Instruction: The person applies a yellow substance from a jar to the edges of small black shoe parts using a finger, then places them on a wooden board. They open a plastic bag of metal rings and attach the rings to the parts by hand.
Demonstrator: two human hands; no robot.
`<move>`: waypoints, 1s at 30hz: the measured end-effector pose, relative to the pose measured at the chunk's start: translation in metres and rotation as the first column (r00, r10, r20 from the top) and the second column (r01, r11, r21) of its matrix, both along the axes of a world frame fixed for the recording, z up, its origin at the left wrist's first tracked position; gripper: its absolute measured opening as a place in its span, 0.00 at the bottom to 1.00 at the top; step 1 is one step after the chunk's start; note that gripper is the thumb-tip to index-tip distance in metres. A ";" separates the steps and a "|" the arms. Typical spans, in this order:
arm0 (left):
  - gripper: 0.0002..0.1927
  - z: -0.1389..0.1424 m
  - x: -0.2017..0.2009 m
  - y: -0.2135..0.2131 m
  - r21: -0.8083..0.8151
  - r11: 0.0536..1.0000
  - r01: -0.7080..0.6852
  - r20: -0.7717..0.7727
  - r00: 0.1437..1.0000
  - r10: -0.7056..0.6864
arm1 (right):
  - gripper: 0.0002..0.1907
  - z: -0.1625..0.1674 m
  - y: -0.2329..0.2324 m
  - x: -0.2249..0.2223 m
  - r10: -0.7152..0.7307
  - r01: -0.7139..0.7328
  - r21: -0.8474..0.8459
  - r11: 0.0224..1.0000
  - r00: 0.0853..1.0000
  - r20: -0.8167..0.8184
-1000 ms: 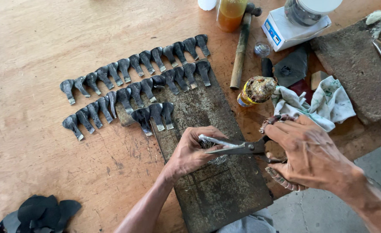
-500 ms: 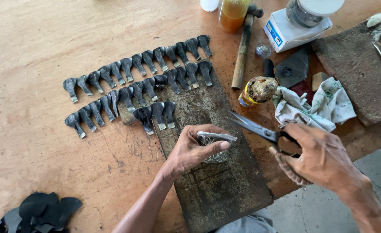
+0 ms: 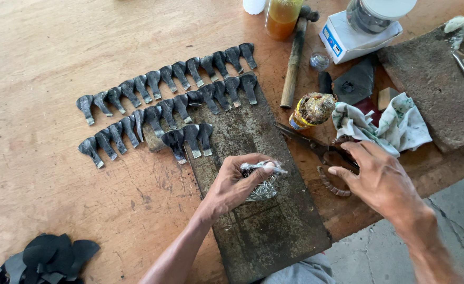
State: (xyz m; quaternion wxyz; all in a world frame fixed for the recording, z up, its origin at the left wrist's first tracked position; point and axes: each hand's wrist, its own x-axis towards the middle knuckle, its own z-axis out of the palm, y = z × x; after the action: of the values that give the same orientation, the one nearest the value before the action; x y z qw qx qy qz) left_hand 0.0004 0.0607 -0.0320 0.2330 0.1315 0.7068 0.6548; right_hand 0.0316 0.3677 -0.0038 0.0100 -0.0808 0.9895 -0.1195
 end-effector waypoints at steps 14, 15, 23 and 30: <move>0.19 0.034 0.003 0.000 -0.252 0.921 0.297 0.010 0.953 -0.304 | 0.10 0.025 -0.082 -0.007 0.358 -0.402 -0.434 0.806 0.915 -0.184; 0.19 0.036 0.007 -0.002 -0.357 0.865 0.353 0.027 0.929 -0.368 | 0.09 0.031 -0.083 -0.010 0.381 -0.457 -0.391 0.799 0.887 -0.260; 0.22 0.040 0.012 -0.025 -0.274 0.900 0.338 -0.129 0.915 -0.383 | 0.05 0.098 -0.037 -0.027 0.035 -0.167 -0.215 0.962 0.859 -0.511; 0.30 0.042 0.024 -0.024 -0.280 0.937 0.207 -0.068 0.970 -0.235 | 0.06 0.049 -0.040 -0.011 0.089 -0.119 -0.433 0.894 0.992 -0.088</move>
State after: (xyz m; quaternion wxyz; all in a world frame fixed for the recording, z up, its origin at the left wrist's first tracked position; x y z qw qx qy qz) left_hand 0.0248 0.0368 0.0105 0.2851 0.2100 0.7813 0.5140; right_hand 0.0202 0.3282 0.0454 -0.0348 -0.1376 0.9315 -0.3348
